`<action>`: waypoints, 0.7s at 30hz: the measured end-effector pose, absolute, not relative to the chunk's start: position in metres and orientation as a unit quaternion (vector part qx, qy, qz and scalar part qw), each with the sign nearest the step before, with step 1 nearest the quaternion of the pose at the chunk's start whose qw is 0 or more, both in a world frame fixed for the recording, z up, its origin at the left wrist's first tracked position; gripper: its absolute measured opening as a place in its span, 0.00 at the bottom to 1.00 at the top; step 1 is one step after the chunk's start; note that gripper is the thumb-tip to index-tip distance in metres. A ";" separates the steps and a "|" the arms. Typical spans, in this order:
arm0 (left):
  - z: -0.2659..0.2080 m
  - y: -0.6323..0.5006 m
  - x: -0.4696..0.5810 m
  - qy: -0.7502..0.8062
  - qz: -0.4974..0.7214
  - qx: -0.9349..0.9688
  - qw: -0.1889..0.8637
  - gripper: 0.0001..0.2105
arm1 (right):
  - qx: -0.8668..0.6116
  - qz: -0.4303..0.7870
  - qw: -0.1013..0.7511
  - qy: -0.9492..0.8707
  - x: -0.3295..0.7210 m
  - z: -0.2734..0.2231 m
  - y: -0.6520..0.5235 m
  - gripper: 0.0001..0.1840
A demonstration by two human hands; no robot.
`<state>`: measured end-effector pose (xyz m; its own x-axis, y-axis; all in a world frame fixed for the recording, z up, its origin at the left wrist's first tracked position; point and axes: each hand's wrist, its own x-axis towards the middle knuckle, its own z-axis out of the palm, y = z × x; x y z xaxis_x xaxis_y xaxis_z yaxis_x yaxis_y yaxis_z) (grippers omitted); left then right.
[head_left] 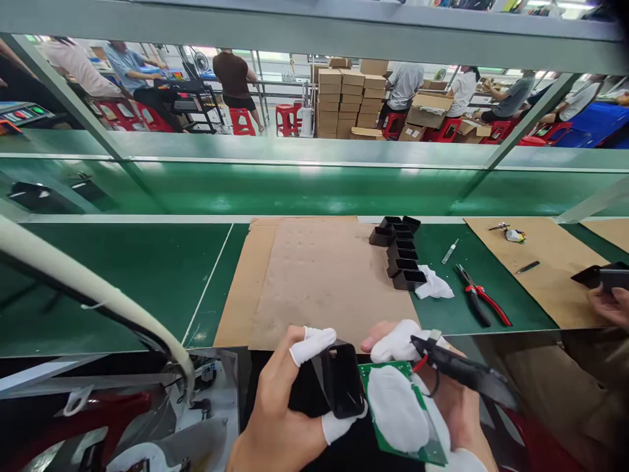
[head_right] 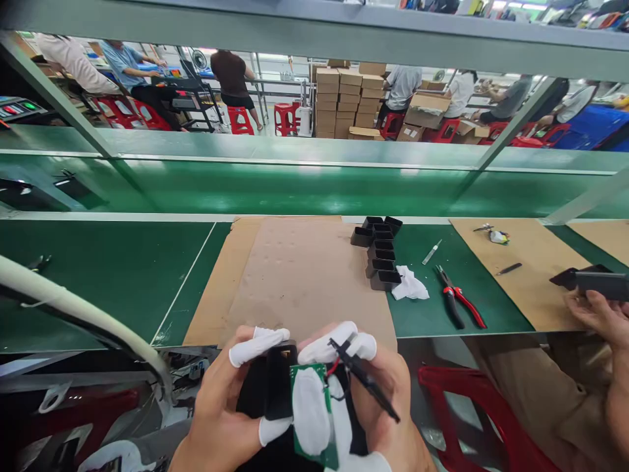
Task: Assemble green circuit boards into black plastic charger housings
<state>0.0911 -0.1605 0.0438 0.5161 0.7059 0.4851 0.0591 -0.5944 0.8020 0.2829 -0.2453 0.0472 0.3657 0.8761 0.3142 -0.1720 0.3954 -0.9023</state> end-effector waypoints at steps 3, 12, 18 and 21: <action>0.047 -0.160 0.094 0.218 0.423 0.790 0.387 0.33 | -0.390 0.369 0.719 -0.440 0.280 0.054 -0.248 0.31; 0.052 -0.159 0.101 0.188 0.430 0.799 0.375 0.33 | -0.409 0.385 0.665 -0.492 0.291 0.065 -0.244 0.29; 0.053 -0.158 0.101 0.185 0.432 0.796 0.382 0.32 | -0.418 0.354 0.656 -0.519 0.290 0.065 -0.243 0.31; 0.052 -0.157 0.101 0.186 0.432 0.793 0.386 0.33 | -0.424 0.356 0.642 -0.531 0.290 0.065 -0.243 0.32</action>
<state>0.1013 -0.1568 0.0523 0.5573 0.6293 0.5416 -0.0377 -0.6324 0.7737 0.2901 -0.2430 0.0655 0.1825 0.9067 0.3802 -0.0070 0.3879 -0.9217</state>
